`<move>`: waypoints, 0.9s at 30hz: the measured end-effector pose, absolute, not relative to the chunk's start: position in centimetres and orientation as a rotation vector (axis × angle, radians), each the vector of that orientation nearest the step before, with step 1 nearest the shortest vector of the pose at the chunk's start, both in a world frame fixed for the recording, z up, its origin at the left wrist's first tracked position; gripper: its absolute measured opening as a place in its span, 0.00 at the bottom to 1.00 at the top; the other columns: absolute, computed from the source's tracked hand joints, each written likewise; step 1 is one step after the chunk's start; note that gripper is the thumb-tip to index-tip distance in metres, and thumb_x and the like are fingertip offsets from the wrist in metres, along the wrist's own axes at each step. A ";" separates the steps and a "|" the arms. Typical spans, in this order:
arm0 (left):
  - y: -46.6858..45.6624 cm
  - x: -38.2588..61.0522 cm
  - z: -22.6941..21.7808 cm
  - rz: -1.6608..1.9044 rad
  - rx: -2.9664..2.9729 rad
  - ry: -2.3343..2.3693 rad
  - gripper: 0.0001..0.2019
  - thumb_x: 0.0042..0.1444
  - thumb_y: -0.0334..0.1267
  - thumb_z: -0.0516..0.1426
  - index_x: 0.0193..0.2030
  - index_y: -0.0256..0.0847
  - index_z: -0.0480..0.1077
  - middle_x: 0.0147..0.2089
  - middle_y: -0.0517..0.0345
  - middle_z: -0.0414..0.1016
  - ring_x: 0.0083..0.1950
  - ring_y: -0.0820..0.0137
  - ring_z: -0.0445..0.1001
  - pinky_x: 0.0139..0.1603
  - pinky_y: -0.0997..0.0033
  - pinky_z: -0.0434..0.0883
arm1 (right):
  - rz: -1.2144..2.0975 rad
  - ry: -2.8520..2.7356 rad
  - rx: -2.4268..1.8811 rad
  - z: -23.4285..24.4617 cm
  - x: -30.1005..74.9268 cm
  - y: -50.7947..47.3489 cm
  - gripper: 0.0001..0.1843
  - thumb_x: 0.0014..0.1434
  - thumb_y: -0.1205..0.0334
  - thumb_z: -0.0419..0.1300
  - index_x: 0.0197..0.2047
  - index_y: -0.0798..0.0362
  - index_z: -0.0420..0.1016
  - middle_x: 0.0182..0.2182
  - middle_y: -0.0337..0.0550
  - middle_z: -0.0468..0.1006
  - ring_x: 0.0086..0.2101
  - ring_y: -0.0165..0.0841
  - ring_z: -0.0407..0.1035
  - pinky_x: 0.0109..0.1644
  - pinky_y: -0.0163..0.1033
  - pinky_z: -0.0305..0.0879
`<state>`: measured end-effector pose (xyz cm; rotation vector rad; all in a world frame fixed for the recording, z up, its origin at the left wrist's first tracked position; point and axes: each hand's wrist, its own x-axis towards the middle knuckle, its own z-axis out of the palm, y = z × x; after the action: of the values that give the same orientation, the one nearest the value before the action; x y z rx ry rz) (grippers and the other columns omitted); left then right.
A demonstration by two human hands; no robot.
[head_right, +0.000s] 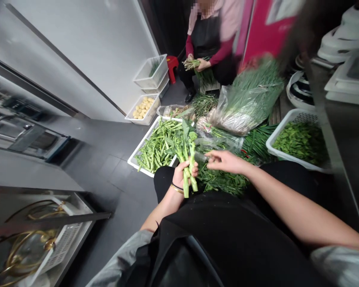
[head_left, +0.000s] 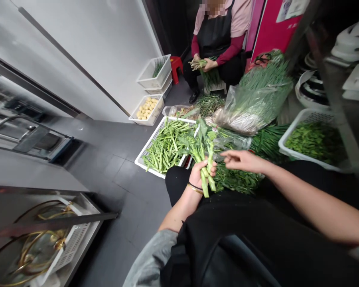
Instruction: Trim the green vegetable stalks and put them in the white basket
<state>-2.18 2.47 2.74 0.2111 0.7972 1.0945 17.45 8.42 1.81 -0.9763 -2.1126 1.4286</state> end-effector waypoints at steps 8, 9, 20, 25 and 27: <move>2.0 -1.0 2.6 1.137 0.431 0.890 0.17 0.39 0.35 0.65 0.35 0.37 0.64 0.31 0.51 0.75 0.27 0.70 0.74 0.20 0.78 0.64 | 1.847 -1.431 -0.927 2.9 13.1 10.8 0.23 0.46 0.41 0.63 0.26 0.53 0.62 0.12 0.30 0.60 0.11 0.21 0.49 0.14 0.30 0.43; 2.0 -0.8 2.6 1.208 0.464 0.932 0.18 0.39 0.35 0.65 0.35 0.37 0.63 0.32 0.52 0.75 0.27 0.70 0.74 0.20 0.78 0.64 | 1.706 -1.479 -1.029 2.7 12.7 10.6 0.23 0.47 0.41 0.61 0.23 0.52 0.61 0.11 0.30 0.60 0.11 0.22 0.49 0.15 0.30 0.44; 2.5 0.7 2.3 1.346 0.322 1.048 0.19 0.34 0.34 0.65 0.31 0.39 0.60 0.26 0.60 0.71 0.20 0.76 0.68 0.19 0.78 0.61 | 0.413 -2.210 -0.732 2.1 14.4 5.9 0.16 0.62 0.54 0.51 0.28 0.51 0.71 0.23 0.42 0.70 0.27 0.30 0.64 0.32 0.34 0.59; 3.7 -2.3 2.9 1.285 0.216 0.921 0.12 0.38 0.32 0.62 0.31 0.37 0.63 0.29 0.59 0.71 0.23 0.78 0.68 0.20 0.80 0.62 | 0.700 -2.320 -0.907 -1.3 16.0 4.0 0.17 0.59 0.50 0.53 0.24 0.50 0.69 0.21 0.42 0.70 0.23 0.30 0.65 0.29 0.35 0.59; 3.6 -3.6 2.8 1.205 0.219 0.864 0.10 0.40 0.33 0.60 0.31 0.37 0.65 0.28 0.57 0.71 0.24 0.77 0.68 0.20 0.80 0.63 | 0.890 -2.385 -1.107 -2.6 17.4 4.6 0.17 0.51 0.47 0.60 0.21 0.50 0.67 0.16 0.40 0.67 0.18 0.30 0.62 0.24 0.36 0.56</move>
<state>-3.62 3.55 2.82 0.2192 0.8639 1.2054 17.44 4.61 -2.64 -1.1068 -2.3847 0.8895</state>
